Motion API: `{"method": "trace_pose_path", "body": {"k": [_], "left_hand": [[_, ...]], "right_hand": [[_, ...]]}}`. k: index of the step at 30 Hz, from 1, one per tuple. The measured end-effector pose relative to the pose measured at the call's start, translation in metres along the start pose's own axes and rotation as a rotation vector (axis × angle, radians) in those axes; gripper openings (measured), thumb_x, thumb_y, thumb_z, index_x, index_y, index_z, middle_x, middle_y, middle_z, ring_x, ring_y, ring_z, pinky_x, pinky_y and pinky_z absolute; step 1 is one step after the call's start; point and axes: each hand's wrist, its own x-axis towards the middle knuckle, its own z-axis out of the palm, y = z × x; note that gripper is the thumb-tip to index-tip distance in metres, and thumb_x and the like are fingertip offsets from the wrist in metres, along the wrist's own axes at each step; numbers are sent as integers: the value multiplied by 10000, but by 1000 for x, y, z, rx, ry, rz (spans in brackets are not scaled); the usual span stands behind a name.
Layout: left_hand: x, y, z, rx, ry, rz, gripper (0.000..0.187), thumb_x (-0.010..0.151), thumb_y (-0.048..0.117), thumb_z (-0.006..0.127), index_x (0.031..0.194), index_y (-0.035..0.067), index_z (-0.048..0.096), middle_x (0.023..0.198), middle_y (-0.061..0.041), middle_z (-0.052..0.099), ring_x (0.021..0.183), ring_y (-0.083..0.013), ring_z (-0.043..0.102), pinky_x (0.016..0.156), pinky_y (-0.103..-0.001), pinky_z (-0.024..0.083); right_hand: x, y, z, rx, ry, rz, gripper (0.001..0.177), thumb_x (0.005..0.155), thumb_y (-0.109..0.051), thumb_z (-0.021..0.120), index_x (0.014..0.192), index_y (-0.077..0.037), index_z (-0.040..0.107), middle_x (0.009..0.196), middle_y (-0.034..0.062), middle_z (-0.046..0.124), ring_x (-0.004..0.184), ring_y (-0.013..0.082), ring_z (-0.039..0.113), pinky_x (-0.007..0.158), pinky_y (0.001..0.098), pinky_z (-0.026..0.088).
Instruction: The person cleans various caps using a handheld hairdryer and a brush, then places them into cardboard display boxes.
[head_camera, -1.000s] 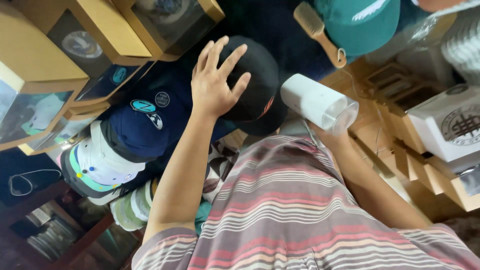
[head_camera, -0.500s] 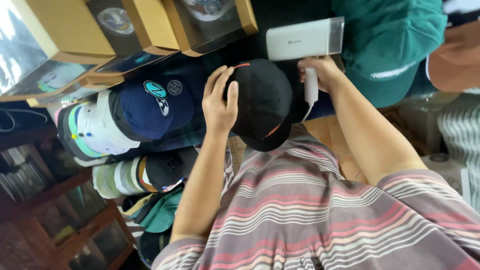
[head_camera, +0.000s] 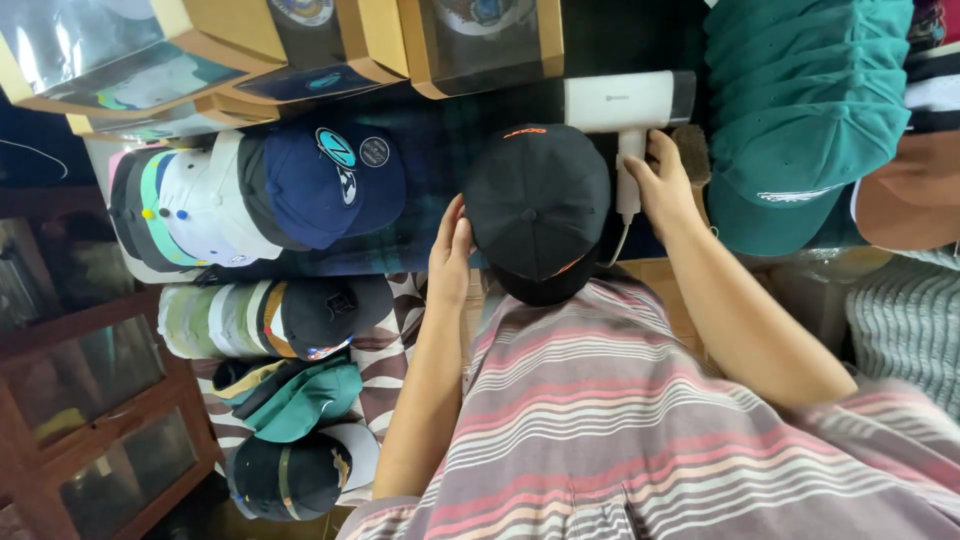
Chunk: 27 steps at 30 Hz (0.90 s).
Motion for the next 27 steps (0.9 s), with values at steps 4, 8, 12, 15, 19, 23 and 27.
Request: {"method": "trace_pose_path", "body": {"k": [4,8,12,15,19,23,27], "left_hand": [[-1,-10,-7,60,-16,68,496,1111,408,493,1570,224,454,1569,-134,489,1410,-353,494,1130,-504,464],[-7,-5,9,98,-79,234,615,1126,415,411,1660,185,209,1677,-194,278,1528,-373,306,1247,-527,305],[-6,-10,4,82,-157,182,665,1136,461,337,1683,186,75,1694,-252,203,1552,-421,227,1278,-553,218],[0,-13,-10,109,-222,104,698,1117,533,366,1677,197,120,1693,-220,234,1543,-409,266,1270,-549,245],[-5,28,-21,-10,-313,-73,863,976,563,380,1636,111,56,1732,-100,83,1599,-234,109,1274,-363,118],[-7,34,-34,98,-377,-108,887,933,615,381,1635,148,104,1722,-91,182,1573,-297,242,1251,-405,217],[-10,14,-41,63,-439,-153,914,897,667,407,1640,258,67,1704,-83,272,1558,-285,305,1242,-412,250]], "right_hand": [[-62,8,13,144,-89,-321,537,1141,-184,440,1614,12,278,1603,334,298,1465,540,274,1169,684,276],[-73,10,54,222,-123,-423,580,1152,-281,441,1648,-79,218,1647,249,298,1514,412,256,1221,629,239],[-72,21,82,228,63,-435,540,1192,-389,413,1656,-181,232,1644,215,342,1521,341,325,1268,521,289],[-82,10,97,272,154,-424,511,1187,-428,437,1628,-208,299,1607,196,406,1488,311,395,1250,504,327],[-83,5,106,365,208,-368,581,1071,-465,505,1542,-153,371,1571,124,445,1460,270,437,1218,393,375],[-95,7,114,470,223,-331,566,1081,-474,463,1548,-170,364,1595,104,425,1491,234,400,1244,367,343],[-110,35,125,434,276,-251,716,1071,-583,372,1626,-159,215,1709,79,222,1585,217,224,1305,372,233]]}}
